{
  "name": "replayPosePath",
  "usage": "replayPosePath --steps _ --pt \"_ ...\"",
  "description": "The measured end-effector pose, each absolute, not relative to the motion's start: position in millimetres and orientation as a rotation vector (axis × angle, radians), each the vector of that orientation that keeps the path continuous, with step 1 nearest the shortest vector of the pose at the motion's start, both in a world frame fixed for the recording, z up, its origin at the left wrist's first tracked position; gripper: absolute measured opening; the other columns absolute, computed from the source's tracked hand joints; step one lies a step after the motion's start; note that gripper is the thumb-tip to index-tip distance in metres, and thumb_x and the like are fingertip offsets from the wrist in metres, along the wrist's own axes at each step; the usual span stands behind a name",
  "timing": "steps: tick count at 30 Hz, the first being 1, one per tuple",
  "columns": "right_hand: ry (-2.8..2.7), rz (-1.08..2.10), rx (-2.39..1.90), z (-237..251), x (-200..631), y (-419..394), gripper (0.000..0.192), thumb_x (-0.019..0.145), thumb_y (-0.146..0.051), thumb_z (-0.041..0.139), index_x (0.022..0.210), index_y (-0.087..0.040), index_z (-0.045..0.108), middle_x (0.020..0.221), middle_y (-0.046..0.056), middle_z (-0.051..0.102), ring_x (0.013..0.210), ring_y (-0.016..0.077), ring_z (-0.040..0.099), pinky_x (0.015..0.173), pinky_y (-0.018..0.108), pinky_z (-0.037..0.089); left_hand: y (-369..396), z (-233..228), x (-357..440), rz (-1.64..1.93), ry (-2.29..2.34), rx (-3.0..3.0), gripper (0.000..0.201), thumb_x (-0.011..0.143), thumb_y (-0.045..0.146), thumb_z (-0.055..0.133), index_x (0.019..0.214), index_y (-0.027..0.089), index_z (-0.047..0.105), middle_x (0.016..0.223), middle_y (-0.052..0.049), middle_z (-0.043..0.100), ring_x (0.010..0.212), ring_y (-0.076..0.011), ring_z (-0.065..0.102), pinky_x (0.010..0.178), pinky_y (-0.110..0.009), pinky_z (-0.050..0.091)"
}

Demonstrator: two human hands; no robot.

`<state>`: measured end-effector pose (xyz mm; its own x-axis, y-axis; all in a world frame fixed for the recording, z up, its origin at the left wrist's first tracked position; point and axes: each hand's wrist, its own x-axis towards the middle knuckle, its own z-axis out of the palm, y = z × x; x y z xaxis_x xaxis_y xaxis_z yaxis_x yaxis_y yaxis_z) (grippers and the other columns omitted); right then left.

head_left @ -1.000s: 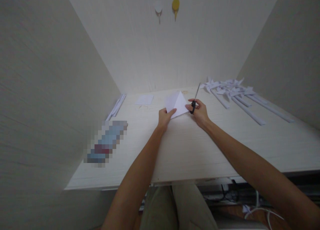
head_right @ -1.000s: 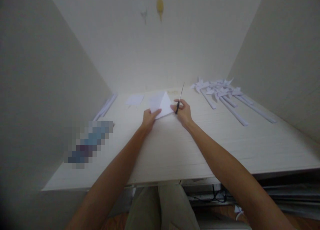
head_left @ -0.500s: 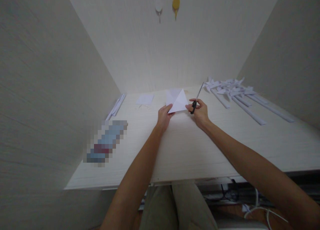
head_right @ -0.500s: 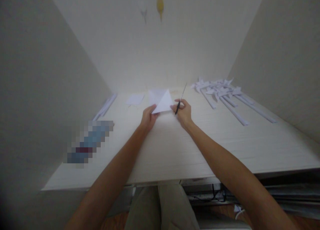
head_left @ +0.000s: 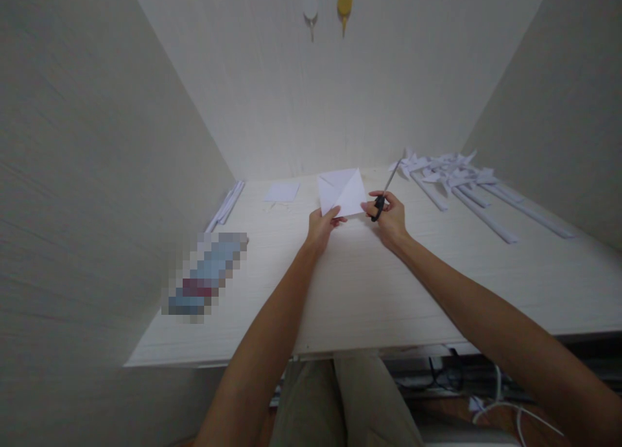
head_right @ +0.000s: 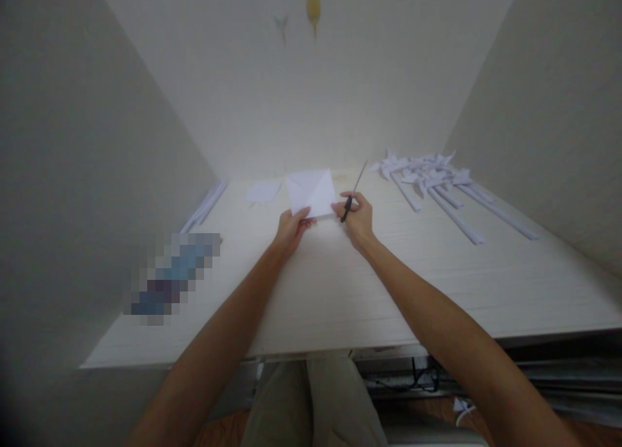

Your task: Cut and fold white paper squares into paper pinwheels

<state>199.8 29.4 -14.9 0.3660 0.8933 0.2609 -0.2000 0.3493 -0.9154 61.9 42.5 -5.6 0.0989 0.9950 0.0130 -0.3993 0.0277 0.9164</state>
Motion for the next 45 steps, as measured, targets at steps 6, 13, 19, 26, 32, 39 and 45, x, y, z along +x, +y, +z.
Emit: replayPosePath --steps 6,13,19,26,32,39,45 --pt "-0.934 0.877 -0.932 -14 199 29 0.042 0.045 -0.025 0.074 0.081 -0.02 0.054 0.059 -0.006 0.058 0.048 0.0067 0.05 0.045 0.02 0.04 44 -5 62 1.311 0.879 0.915 0.003 0.07 0.012 0.06 0.071 0.009 0.058 0.06 -0.002 0.06 0.046 -0.0059 0.052 0.05 -0.02 0.037" --pt "-0.959 0.689 -0.954 -12 200 27 0.041 0.049 -0.024 0.072 0.085 -0.021 0.053 0.064 -0.005 0.059 0.054 0.0074 0.055 0.05 0.02 0.042 41 -7 61 1.184 0.753 0.834 0.014 0.08 0.017 0.052 0.092 0.01 0.057 0.085 -0.009 0.064 0.06 -0.0097 0.062 0.071 -0.026 0.049" --pt "-1.005 0.536 -0.917 -9 200 26 0.037 0.056 -0.02 0.066 0.089 -0.02 0.05 0.064 -0.004 0.061 0.058 0.0099 0.059 0.055 0.022 0.045 34 -1 59 0.83 0.616 0.681 0.049 0.085 0.034 0.044 0.126 0.008 0.038 0.129 -0.023 0.043 0.103 -0.0212 0.057 0.093 -0.029 0.043" --pt "-1.169 0.429 -0.987 -13 198 22 0.033 0.061 -0.017 0.059 0.093 -0.021 0.05 0.07 -0.002 0.065 0.057 0.0097 0.056 0.046 0.02 0.035 33 3 59 0.948 0.528 0.581 0.044 0.089 0.037 0.03 0.114 0.006 0.049 0.113 -0.018 0.058 0.109 -0.019 0.053 0.093 -0.028 0.043" --pt "-1.287 0.389 -1.023 -16 196 19 0.031 0.065 -0.015 0.055 0.096 -0.021 0.053 0.07 -0.002 0.066 0.056 0.0094 0.053 0.046 0.021 0.03 31 7 55 1.09 0.464 0.677 0.053 0.065 -0.006 0.04 0.113 0.012 0.05 0.107 -0.01 0.062 0.106 -0.0178 0.055 0.095 -0.032 0.042" --pt "-1.32 0.489 -0.963 -14 196 20 0.032 0.063 -0.013 0.056 0.094 -0.02 0.052 0.067 -0.002 0.065 0.051 0.008 0.049 0.045 0.02 0.028 31 4 61 1.137 0.433 0.768 0.041 0.068 0.003 0.049 0.108 0.013 0.055 0.108 -0.011 0.062 0.101 -0.0189 0.058 0.09 -0.034 0.044" --pt "-1.385 0.593 -0.948 -12 194 18 0.032 0.061 -0.013 0.058 0.092 -0.02 0.052 0.064 -0.002 0.065 0.047 0.0074 0.046 0.043 0.02 0.028 29 1 72 1.341 0.795 0.839 0.025 0.065 0.004 0.06 0.088 0.014 0.062 0.096 -0.006 0.067 0.091 -0.0168 0.061 0.078 -0.03 0.049"
